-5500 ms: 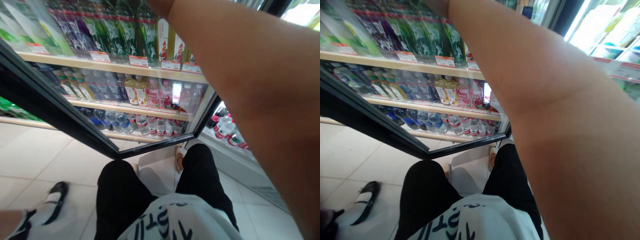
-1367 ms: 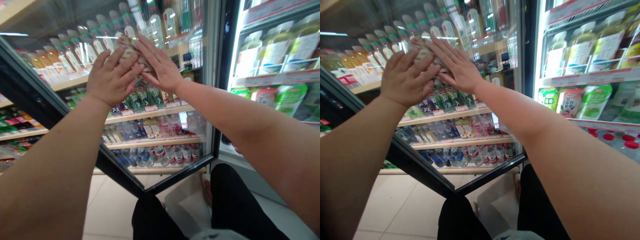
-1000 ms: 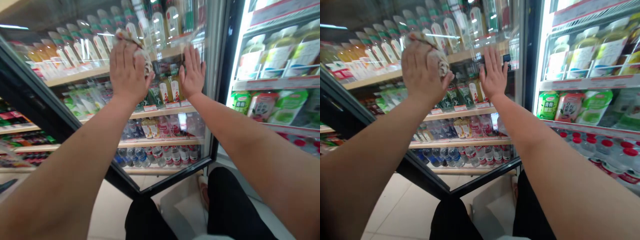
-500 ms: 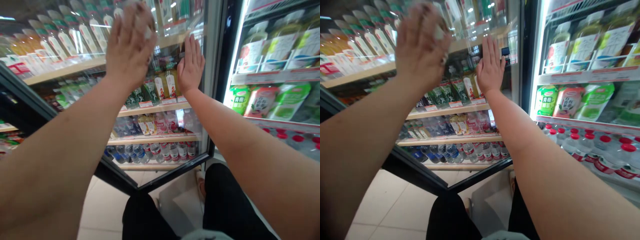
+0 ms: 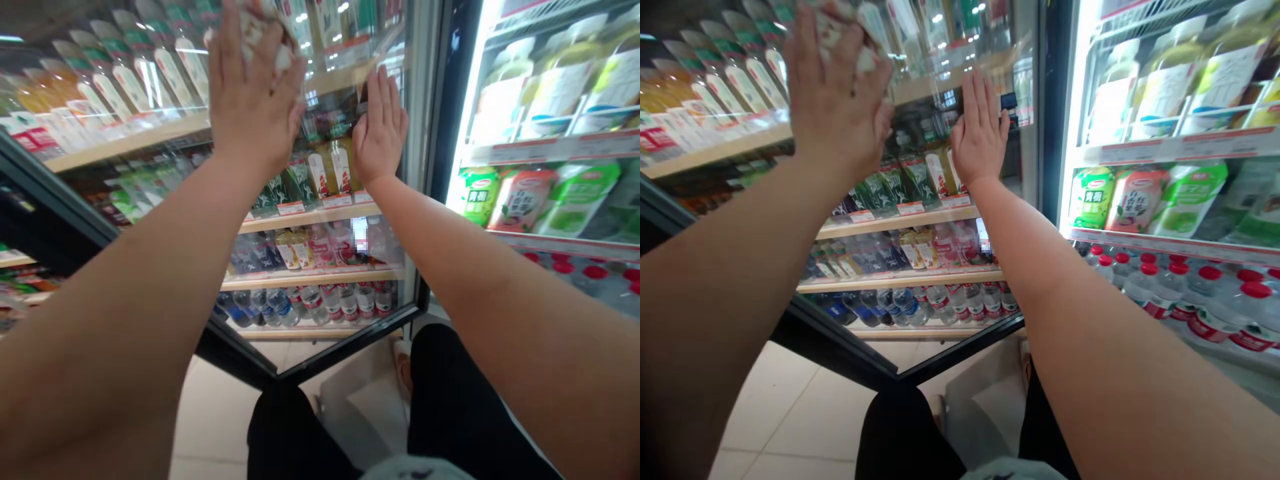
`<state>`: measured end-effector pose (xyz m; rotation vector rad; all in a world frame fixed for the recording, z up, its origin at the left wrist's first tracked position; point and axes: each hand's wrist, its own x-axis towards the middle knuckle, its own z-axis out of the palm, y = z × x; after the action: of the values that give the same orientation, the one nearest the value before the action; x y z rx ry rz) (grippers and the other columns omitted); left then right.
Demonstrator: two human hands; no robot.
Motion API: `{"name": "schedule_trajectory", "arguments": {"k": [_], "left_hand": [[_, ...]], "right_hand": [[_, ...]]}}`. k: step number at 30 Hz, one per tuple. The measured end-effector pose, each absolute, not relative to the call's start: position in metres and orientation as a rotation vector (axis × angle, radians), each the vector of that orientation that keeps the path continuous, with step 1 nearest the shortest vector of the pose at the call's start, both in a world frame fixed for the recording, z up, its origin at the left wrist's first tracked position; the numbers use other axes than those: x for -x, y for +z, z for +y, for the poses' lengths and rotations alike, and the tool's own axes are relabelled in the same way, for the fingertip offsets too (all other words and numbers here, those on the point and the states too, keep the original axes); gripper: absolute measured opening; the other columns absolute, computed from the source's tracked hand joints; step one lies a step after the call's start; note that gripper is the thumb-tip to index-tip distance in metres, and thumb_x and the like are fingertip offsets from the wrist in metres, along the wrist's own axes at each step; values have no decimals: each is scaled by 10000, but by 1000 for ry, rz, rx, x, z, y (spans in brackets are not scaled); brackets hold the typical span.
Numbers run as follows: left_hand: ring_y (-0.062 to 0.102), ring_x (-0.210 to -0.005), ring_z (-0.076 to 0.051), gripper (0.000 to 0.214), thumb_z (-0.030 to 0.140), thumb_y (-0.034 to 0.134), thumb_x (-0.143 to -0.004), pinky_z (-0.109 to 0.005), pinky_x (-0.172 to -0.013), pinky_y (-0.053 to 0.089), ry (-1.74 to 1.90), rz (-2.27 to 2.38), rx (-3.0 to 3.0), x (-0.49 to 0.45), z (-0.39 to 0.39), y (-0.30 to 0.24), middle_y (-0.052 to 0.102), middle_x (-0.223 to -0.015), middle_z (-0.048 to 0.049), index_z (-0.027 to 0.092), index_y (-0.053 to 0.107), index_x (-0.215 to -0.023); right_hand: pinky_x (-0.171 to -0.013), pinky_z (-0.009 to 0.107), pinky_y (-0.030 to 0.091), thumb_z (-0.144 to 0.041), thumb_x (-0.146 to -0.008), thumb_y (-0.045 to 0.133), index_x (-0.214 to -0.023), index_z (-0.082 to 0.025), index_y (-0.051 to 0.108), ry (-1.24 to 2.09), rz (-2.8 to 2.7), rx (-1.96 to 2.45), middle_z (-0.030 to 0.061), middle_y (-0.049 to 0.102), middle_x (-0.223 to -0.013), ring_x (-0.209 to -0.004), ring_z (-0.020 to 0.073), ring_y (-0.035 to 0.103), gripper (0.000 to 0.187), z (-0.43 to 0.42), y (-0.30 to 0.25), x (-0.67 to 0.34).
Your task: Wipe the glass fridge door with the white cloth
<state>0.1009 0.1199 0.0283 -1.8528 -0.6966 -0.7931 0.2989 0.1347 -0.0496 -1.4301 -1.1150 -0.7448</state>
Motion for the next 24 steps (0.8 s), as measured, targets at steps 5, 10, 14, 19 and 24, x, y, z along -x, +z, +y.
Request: {"name": "schedule_trajectory", "arguments": {"k": [5,10,14,19,24], "left_hand": [[189,-1593,-354,474,278,269,-1148,-626,-1281,260,-474,-418,2025,-102,129,21,371,-1676,-55,255,487,-1567],[185,-1601,-264,520,231,187,-1153,-493,-1332,197,-832,-539,1806,-101,144,32,251,-1724,-55,218,352,-1646],[259,-1572,-284,505,339,194,-1173,-539,-1325,205,-688,-626,2014,-106,131,28,347,-1689,-53,208,464,-1580],[212,-1587,-252,528,367,147,-1167,-547,-1347,192,-646,-729,1960,-102,116,35,274,-1716,31,250,425,-1600],[18,-1621,-257,532,330,159,-1156,-584,-1360,97,-672,-691,2032,-103,125,22,218,-1736,11,218,447,-1588]], "right_hand": [[-1324,436,270,-236,-952,224,-1633,-253,400,-730,-1132,1403,-68,319,-1682,-1602,125,246,703,130,-49,-298],[-1339,458,246,-239,-935,219,-1642,-350,364,-705,-1110,1387,-124,309,-1677,-1607,114,222,731,134,-49,-298],[-1345,478,243,-233,-938,208,-1652,-349,352,-703,-1126,1394,-120,301,-1681,-1613,130,209,738,136,-49,-298],[-1321,469,300,-232,-957,225,-1640,-267,393,-783,-1103,1405,-62,331,-1681,-1602,156,259,705,133,-51,-298],[-1301,422,337,-275,-994,240,-1611,-383,411,-824,-1098,1375,-106,360,-1660,-1584,130,298,650,128,-54,-299]]}}
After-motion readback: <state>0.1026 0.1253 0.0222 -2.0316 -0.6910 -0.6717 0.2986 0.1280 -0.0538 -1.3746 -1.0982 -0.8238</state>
